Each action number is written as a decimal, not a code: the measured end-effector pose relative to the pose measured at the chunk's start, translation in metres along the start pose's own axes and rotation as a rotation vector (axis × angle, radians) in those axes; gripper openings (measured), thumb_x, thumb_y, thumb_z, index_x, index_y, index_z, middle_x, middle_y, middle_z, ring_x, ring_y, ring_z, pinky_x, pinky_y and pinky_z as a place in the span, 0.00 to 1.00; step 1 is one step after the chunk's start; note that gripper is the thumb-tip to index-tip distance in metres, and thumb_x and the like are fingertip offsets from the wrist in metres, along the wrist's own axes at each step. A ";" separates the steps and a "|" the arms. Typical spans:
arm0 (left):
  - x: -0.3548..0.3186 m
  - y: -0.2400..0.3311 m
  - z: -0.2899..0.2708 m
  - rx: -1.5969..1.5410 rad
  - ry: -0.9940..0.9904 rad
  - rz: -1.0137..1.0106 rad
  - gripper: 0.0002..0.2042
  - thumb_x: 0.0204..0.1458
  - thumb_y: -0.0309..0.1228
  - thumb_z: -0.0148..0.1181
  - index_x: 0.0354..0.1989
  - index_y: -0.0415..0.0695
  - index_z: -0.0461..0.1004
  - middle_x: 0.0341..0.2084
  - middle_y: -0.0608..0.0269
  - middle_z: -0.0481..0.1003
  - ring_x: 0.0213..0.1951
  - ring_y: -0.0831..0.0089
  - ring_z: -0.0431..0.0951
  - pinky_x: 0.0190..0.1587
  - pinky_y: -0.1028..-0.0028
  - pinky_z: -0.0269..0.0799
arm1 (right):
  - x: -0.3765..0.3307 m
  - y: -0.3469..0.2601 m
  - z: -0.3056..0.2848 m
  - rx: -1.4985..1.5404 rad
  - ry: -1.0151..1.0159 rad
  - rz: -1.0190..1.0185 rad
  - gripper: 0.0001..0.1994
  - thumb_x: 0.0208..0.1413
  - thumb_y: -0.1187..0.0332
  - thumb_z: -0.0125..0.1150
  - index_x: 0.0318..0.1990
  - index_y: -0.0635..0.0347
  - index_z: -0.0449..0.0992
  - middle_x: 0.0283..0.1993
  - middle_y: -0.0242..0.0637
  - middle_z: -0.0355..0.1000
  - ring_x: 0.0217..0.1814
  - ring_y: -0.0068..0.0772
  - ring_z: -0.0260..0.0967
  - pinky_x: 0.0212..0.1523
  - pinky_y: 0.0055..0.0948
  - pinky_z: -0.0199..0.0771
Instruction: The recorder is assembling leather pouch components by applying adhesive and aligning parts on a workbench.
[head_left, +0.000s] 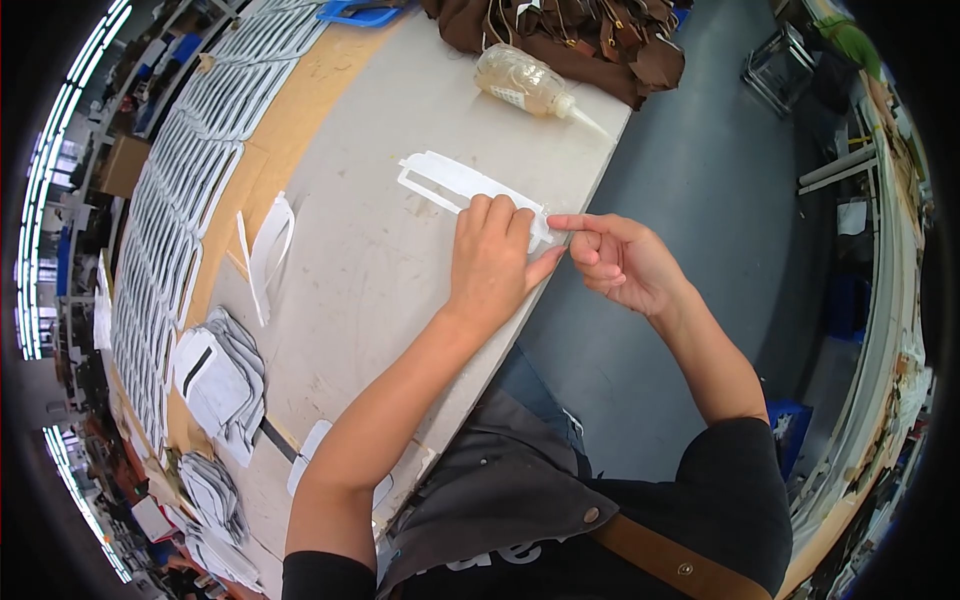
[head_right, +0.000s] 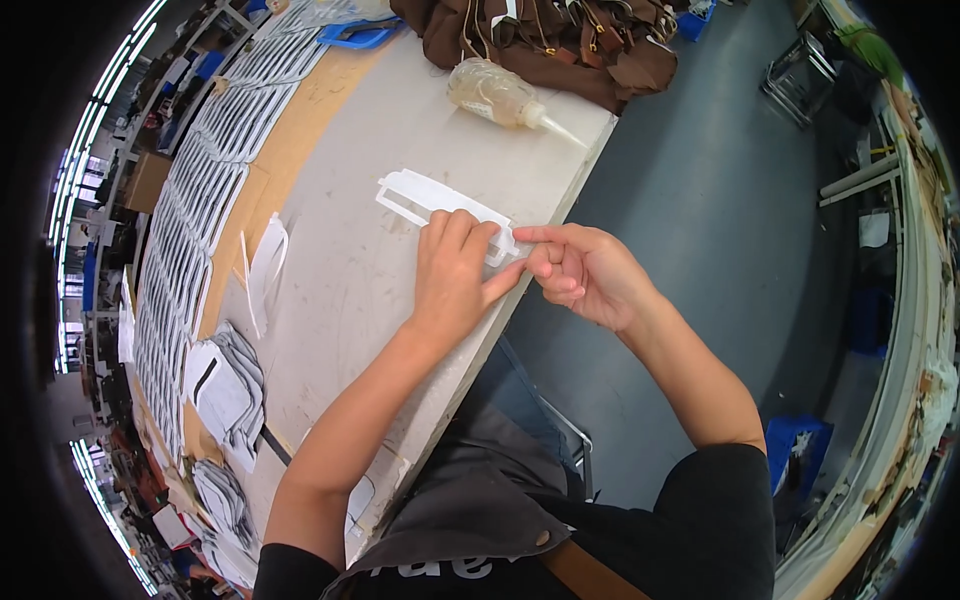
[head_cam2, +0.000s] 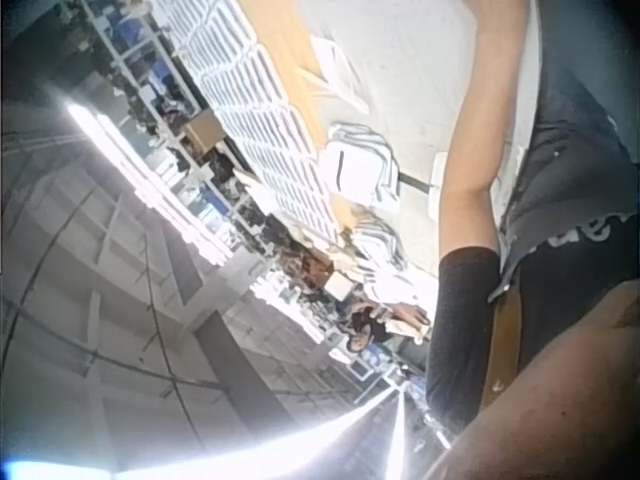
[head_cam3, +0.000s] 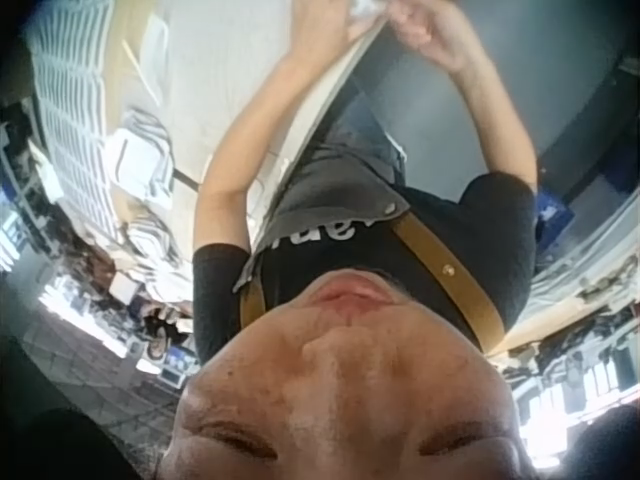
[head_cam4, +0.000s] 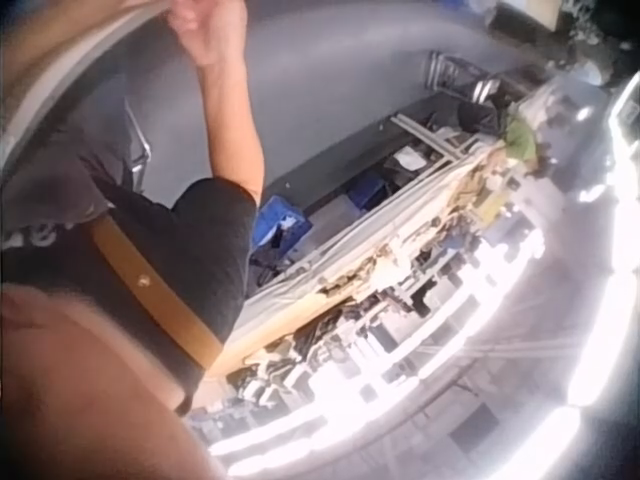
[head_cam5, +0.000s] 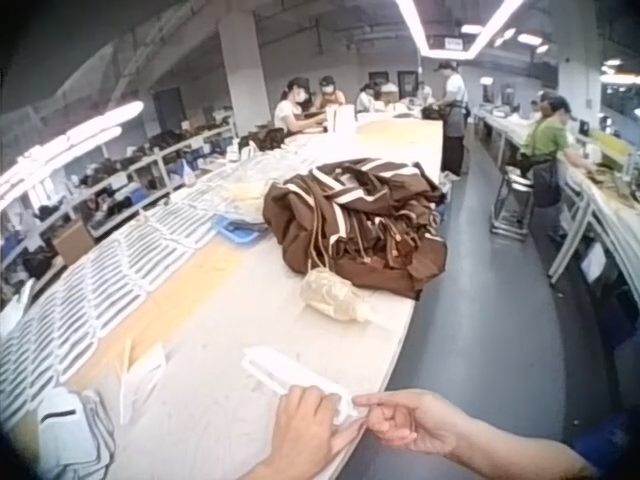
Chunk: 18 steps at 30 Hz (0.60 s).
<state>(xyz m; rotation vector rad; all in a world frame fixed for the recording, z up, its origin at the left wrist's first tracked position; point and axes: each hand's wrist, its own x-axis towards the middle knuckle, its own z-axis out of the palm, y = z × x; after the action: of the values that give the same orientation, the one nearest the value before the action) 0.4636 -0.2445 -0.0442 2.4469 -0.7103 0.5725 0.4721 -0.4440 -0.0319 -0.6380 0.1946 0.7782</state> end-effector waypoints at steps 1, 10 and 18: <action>0.001 0.000 0.002 0.002 0.001 0.000 0.18 0.36 0.33 0.73 0.33 0.38 0.74 0.31 0.59 0.67 0.37 0.60 0.66 0.38 0.64 0.62 | 0.001 0.001 -0.002 -0.001 -0.002 0.000 0.17 0.67 0.69 0.43 0.54 0.75 0.67 0.26 0.37 0.70 0.18 0.20 0.55 0.17 0.19 0.55; 0.007 0.008 0.010 0.120 0.030 -0.110 0.14 0.36 0.30 0.71 0.31 0.38 0.77 0.31 0.61 0.69 0.38 0.60 0.67 0.39 0.64 0.60 | 0.005 0.003 0.032 -0.628 0.252 -0.117 0.16 0.66 0.68 0.45 0.52 0.73 0.71 0.21 0.34 0.68 0.15 0.19 0.52 0.16 0.18 0.51; 0.004 0.012 0.012 0.077 0.045 -0.160 0.11 0.38 0.29 0.70 0.29 0.39 0.77 0.29 0.60 0.70 0.37 0.61 0.67 0.39 0.64 0.61 | 0.016 -0.014 0.018 -0.570 0.185 -0.011 0.12 0.61 0.70 0.50 0.45 0.69 0.77 0.18 0.31 0.66 0.14 0.16 0.50 0.15 0.20 0.46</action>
<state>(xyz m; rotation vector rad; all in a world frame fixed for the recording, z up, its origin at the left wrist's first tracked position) 0.4627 -0.2615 -0.0466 2.5249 -0.4764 0.6004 0.4924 -0.4318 -0.0175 -1.2513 0.1363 0.7661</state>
